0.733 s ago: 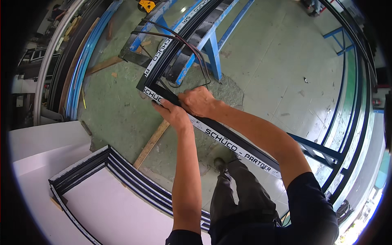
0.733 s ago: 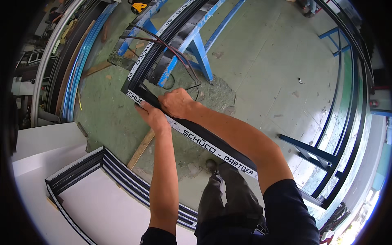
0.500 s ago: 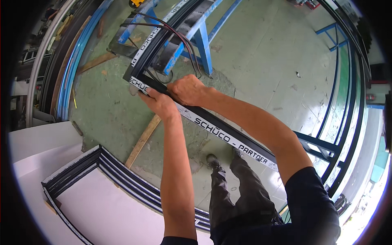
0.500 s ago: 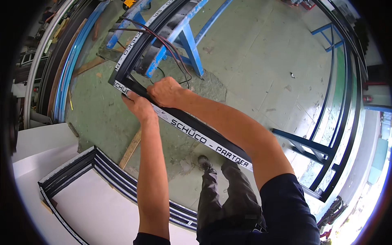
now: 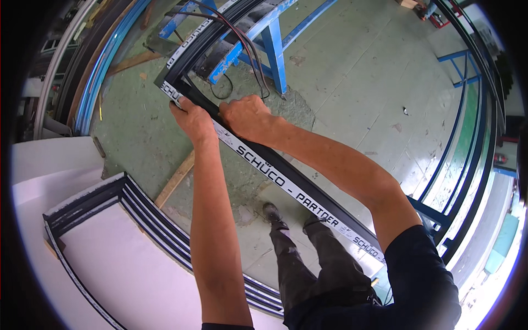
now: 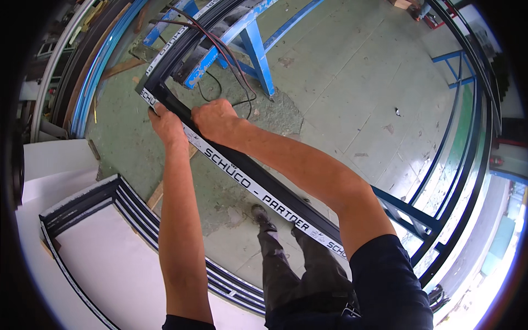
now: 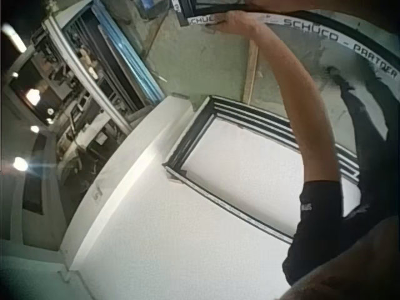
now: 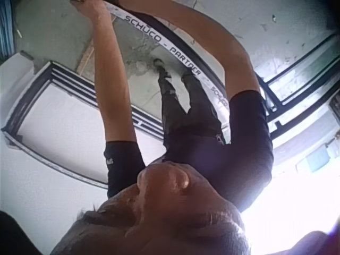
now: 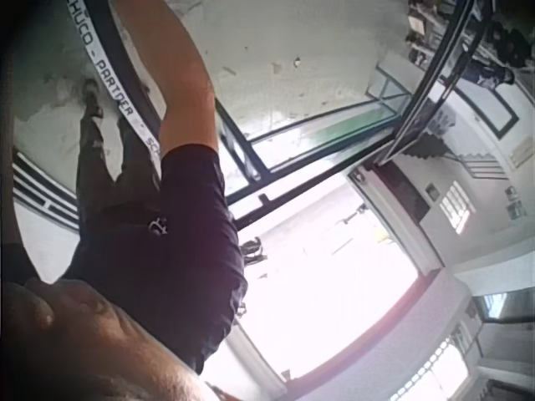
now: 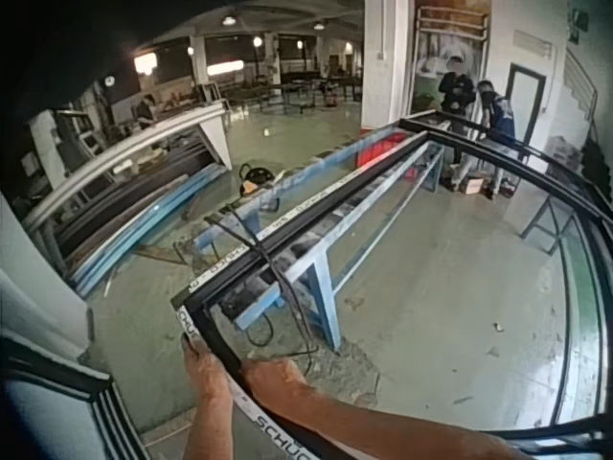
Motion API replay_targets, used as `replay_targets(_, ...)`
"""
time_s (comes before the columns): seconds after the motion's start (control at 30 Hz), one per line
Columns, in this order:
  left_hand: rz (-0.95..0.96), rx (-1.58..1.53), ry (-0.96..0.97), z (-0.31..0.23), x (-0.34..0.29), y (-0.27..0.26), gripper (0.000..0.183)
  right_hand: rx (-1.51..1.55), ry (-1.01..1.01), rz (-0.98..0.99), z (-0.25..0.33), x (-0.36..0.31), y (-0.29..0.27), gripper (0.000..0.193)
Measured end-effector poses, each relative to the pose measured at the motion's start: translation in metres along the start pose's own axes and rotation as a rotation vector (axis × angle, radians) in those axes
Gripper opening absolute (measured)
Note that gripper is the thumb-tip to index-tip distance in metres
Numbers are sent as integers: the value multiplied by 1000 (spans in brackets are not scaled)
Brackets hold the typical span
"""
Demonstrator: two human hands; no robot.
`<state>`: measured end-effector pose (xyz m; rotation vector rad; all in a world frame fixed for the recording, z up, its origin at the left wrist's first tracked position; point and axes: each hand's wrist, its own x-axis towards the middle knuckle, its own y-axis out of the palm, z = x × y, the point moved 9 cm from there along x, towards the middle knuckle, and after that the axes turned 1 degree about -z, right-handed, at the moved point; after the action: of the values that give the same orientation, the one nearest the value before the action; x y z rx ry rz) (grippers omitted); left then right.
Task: Manually assemble parts of a metal frame, including fitting rubber seals and using a tool to cut and secure components.
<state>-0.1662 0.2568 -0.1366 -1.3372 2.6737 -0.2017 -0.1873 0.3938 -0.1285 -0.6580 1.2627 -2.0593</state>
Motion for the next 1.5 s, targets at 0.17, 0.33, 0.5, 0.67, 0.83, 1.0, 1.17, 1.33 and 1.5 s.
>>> replay_targets(0.17, -8, 58, 95, 4, 20, -11, 61, -26, -20, 12, 4, -19, 0, 21)
replay_targets(0.33, -30, 96, 60, -7, 21, -1, 55, -97, -45, -7, -2, -20, -15, 30)
replay_targets(0.5, -50, 142, -16, 2, 11, -5, 51, -112, -102, -21, -2, -28, -5, 34)
replay_targets(0.67, -53, 166, 10, 6, 7, -3, 51, -77, -130, -10, -8, -22, -6, 35)
replay_targets(0.83, -83, 147, -7, 4, 13, -7, 51, 5, -103, -70, -7, 4, -8, 33)
replay_targets(1.0, -39, 135, -71, 12, 21, -4, 53, -33, -89, 81, -13, 9, 7, 23)
replay_targets(1.17, -4, 40, -126, 22, 33, -6, 53, -140, -377, -134, 5, 3, -9, 35)
replay_targets(1.33, -26, 189, -93, 14, 16, 2, 52, -150, -154, 115, -16, 5, 14, 26)
replay_targets(1.5, -37, 189, -39, 14, 26, -6, 54, -103, -144, 121, -9, 13, 11, 25)
